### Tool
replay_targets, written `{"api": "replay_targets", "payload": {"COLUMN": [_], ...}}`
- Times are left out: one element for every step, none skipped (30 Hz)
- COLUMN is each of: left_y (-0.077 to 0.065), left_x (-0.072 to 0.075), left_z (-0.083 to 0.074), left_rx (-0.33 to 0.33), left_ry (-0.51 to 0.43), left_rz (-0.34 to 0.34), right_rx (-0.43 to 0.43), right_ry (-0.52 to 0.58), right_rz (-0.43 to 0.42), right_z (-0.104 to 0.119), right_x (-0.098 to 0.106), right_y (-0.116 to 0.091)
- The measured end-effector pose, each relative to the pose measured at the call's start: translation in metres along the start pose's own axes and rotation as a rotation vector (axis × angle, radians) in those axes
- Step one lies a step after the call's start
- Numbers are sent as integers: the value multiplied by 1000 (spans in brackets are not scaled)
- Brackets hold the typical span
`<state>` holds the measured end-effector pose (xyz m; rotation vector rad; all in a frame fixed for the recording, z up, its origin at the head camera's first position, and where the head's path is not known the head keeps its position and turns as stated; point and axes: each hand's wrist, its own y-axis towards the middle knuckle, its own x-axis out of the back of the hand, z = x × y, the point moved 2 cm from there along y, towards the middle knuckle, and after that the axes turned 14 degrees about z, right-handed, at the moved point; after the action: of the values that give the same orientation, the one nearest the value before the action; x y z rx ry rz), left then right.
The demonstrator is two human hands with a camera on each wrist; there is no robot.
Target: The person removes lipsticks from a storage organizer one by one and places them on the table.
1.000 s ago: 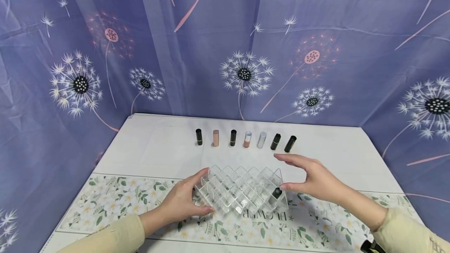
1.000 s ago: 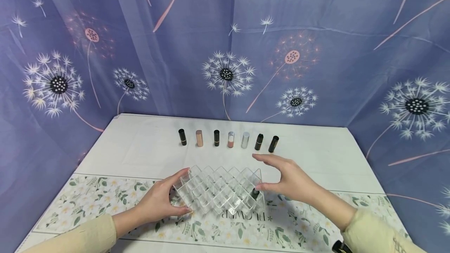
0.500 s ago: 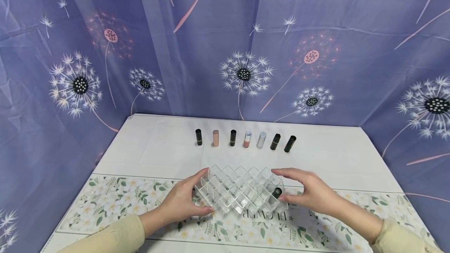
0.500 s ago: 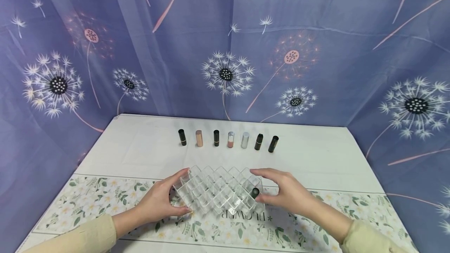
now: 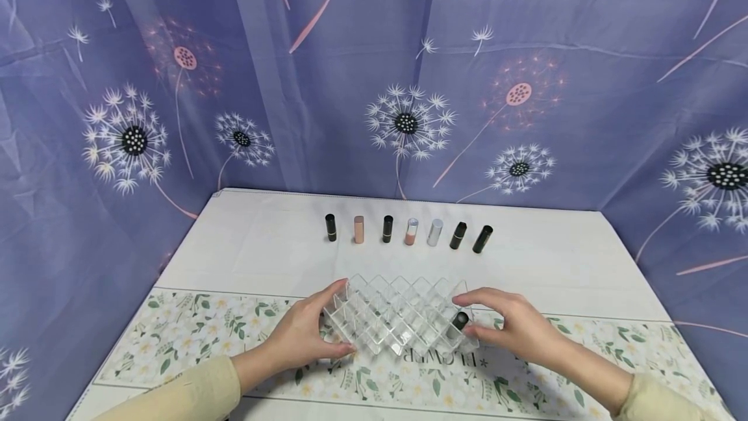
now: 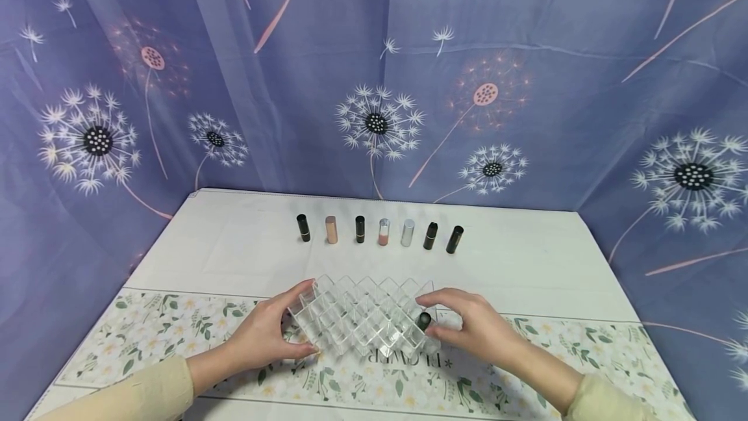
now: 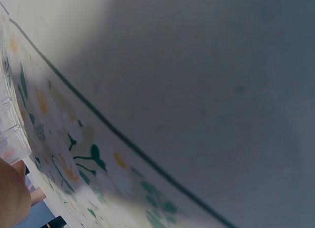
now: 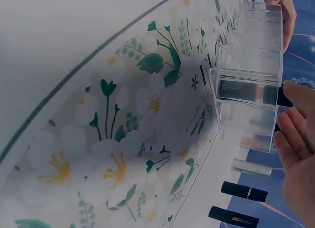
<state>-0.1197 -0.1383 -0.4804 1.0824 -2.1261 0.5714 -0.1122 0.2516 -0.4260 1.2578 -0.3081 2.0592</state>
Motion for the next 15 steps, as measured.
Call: {"api": "replay_targets", "payload": {"left_y": [0,0,0,0,0,0,-1,-1,-1,-1,-1,-1,-1,-1,-1], "left_x": [0,0,0,0,0,0,0,0,1,1,1,1,1,1,1], "left_z": [0,0,0,0,0,0,0,0,0,0,0,0,-1,0,-1], "left_rx": [0,-1,-1,-3,-4,-5,-6,-6,-6,-7,-6,-4,-3,0,2], "left_ry": [0,1,2,1,0,-1,-3,-3,-7,-8,-10,-12,-13,-14,-15], "left_rz": [-1,-1,-3,-4,-5,-5,-6,-5,-5,-4,-3,0,0,2,3], "right_rx": [4,7,10,13,16,19,21,25,29,35,40,46,50,56,60], "right_ry": [0,0,2,5,8,12,15,17,19,20,18,14,11,8,5], "right_rz": [-2,-3,-4,-4,-3,-3,-2,-2,-3,-4,-6,-10,-14,-19,-24], "right_z": [0,0,-1,-1,-1,-2,-2,-2,-2,-3,-3,-2,-2,-2,-1], "right_x": [-1,-1,-2,-2,-3,-3,-4,-4,-5,-5,-5,-5,-5,-5,-4], "right_y": [0,0,0,0,1,1,1,1,1,2,2,2,2,2,2]}}
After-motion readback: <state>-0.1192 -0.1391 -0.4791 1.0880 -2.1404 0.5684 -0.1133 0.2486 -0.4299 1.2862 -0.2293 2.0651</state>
